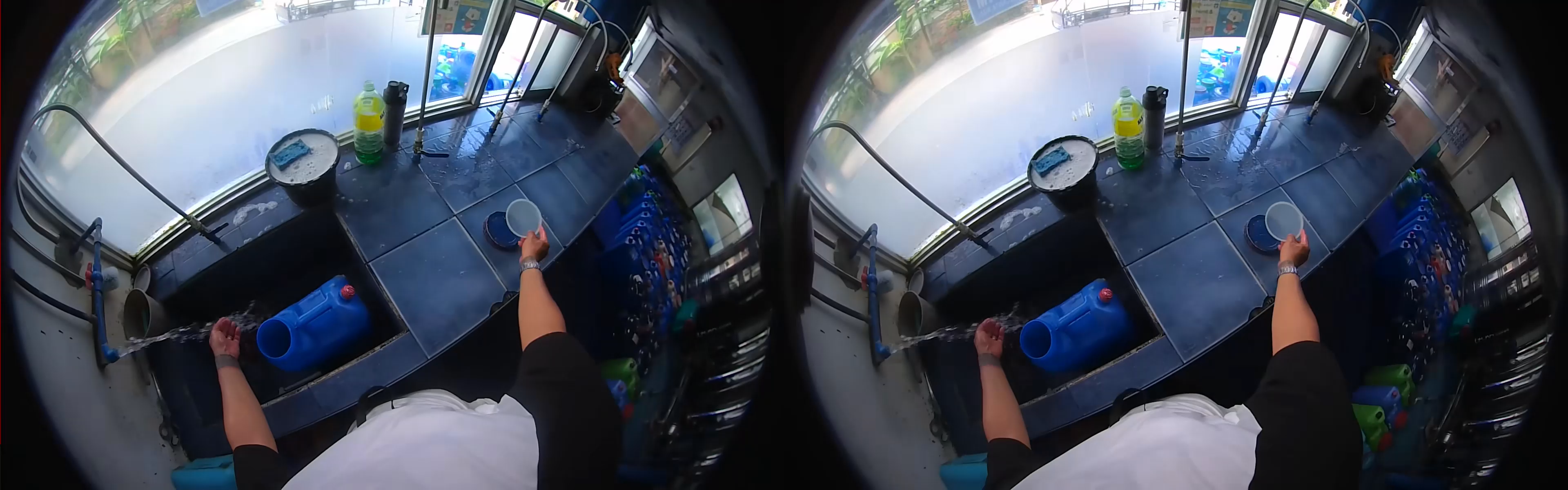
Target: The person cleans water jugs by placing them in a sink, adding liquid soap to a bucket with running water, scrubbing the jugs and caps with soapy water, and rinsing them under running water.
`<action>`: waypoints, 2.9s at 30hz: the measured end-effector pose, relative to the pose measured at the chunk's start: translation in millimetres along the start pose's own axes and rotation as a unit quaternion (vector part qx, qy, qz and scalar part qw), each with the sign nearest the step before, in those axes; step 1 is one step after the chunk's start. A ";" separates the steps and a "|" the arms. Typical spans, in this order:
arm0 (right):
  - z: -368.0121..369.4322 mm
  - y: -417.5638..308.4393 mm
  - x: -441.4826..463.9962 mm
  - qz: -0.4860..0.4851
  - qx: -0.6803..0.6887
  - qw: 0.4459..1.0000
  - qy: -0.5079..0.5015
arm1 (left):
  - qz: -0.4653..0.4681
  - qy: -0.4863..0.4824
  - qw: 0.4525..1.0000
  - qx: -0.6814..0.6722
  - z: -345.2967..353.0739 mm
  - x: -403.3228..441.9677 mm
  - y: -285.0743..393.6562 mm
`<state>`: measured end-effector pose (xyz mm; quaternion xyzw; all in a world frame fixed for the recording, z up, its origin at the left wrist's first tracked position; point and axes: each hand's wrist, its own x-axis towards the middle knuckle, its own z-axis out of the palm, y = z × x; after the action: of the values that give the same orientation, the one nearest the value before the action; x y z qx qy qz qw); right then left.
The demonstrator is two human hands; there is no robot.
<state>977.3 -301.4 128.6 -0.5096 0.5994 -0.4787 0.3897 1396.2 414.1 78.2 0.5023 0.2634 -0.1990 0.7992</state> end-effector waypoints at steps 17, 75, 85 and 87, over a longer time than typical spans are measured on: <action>223.4 -55.8 -482.7 -0.536 -0.316 0.337 -0.706 | 0.202 -0.036 0.977 0.052 16.6 -91.8 17.4; 2.7 20.2 -352.7 -0.497 -0.226 0.584 -0.601 | 0.142 0.085 0.892 0.421 -27.7 -152.1 -125.3; 151.0 -57.4 -564.4 0.096 -0.055 0.537 -0.836 | 0.158 -0.047 0.929 -0.332 2.6 -54.9 92.9; 192.6 -82.8 -628.5 0.102 0.002 0.549 -0.830 | 0.183 0.007 0.924 -0.335 4.0 -50.6 97.9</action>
<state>1292.1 281.2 150.1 -0.6150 0.0569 0.1990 0.7608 1414.6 453.9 179.4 0.2459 0.2243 0.0540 0.9414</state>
